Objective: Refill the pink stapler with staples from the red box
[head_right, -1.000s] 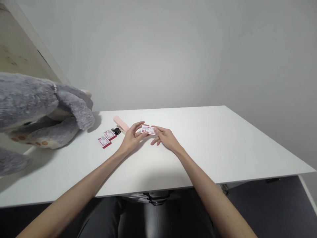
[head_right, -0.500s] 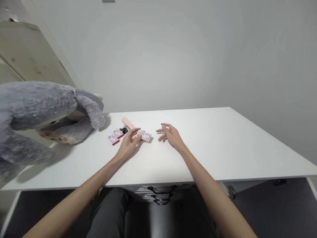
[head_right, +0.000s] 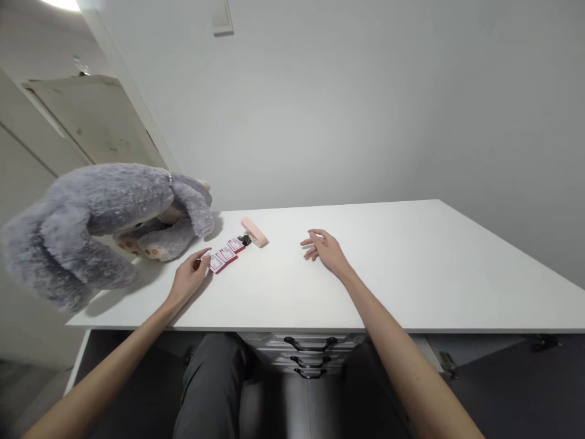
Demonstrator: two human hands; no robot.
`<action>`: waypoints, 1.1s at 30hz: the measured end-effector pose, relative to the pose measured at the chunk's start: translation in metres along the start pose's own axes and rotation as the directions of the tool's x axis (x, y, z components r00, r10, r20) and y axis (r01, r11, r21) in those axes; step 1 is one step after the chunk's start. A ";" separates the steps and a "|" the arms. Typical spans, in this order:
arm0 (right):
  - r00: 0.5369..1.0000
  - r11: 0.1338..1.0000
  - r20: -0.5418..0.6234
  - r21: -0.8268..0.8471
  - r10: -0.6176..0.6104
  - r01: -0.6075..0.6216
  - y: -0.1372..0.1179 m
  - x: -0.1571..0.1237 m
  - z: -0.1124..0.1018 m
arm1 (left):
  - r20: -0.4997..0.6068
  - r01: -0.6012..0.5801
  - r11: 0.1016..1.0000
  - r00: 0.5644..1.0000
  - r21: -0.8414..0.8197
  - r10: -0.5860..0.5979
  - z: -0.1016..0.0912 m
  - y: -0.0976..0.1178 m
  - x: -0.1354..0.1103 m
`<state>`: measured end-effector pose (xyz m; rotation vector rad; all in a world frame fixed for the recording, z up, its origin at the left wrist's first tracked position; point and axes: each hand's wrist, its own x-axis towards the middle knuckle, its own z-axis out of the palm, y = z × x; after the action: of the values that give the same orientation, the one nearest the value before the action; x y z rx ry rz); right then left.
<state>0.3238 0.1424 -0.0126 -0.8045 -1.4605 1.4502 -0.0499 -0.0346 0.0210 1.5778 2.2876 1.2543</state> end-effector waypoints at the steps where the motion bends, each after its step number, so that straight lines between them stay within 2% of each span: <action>1: 1.000 1.000 -0.001 0.000 0.000 0.000 0.000 0.000 0.000 | -0.003 -0.014 0.999 1.000 0.040 0.014 0.000 -0.004 0.004; 5: 1.000 1.000 -0.003 0.007 -0.005 0.005 0.002 0.001 0.000 | -0.046 -0.063 0.989 0.996 0.133 0.070 0.008 -0.010 0.010; 8: 1.000 1.000 0.003 -0.002 -0.001 0.001 0.001 0.000 0.000 | -0.124 -0.192 0.958 0.967 0.213 0.221 0.013 0.000 0.004; 9: 1.000 1.000 0.010 -0.012 -0.001 0.001 0.001 0.000 0.000 | -0.130 -0.270 0.933 0.943 0.239 0.306 0.015 0.006 0.000; 11: 1.000 0.999 0.028 -0.036 -0.005 0.006 -0.001 -0.001 0.001 | -0.101 -0.445 0.853 0.868 0.273 0.486 0.021 0.021 -0.007; 13: 0.999 0.998 0.042 -0.060 -0.010 0.013 -0.002 -0.001 0.001 | -0.002 -0.611 0.745 0.773 0.268 0.635 0.031 0.039 -0.012; 15: 0.999 0.997 0.047 -0.079 -0.013 0.017 -0.002 -0.001 0.001 | 0.076 -0.716 0.662 0.690 0.225 0.720 0.046 0.056 -0.014; 16: 0.999 0.996 0.048 -0.085 -0.015 0.019 -0.002 -0.001 0.001 | 0.081 -0.748 0.633 0.657 0.200 0.750 0.055 0.064 -0.013; 17: 0.999 0.996 0.049 -0.089 -0.018 0.022 -0.001 -0.001 0.001 | 0.078 -0.763 0.621 0.640 0.177 0.764 0.065 0.072 -0.012; 23: 0.997 0.993 0.067 -0.110 -0.031 0.039 -0.001 0.002 0.001 | 0.125 -0.789 0.614 0.607 -0.017 0.784 0.123 0.107 0.006; 26: 0.995 0.991 0.087 -0.125 -0.039 0.049 0.000 0.004 0.002 | 0.200 -0.770 0.626 0.598 -0.124 0.776 0.144 0.120 0.014; 29: 0.996 0.991 0.088 -0.129 -0.025 0.037 -0.001 0.005 0.003 | 0.326 -0.723 0.662 0.588 -0.198 0.740 0.155 0.131 0.021; 33: 0.989 0.970 0.143 -0.232 -0.041 0.074 -0.006 0.002 0.004 | 0.447 -0.657 0.687 0.537 -0.309 0.715 0.153 0.141 0.025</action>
<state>0.3200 0.1420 -0.0064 -0.8117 -1.7719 1.3247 0.1182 0.0902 0.0230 2.5153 1.2278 0.7986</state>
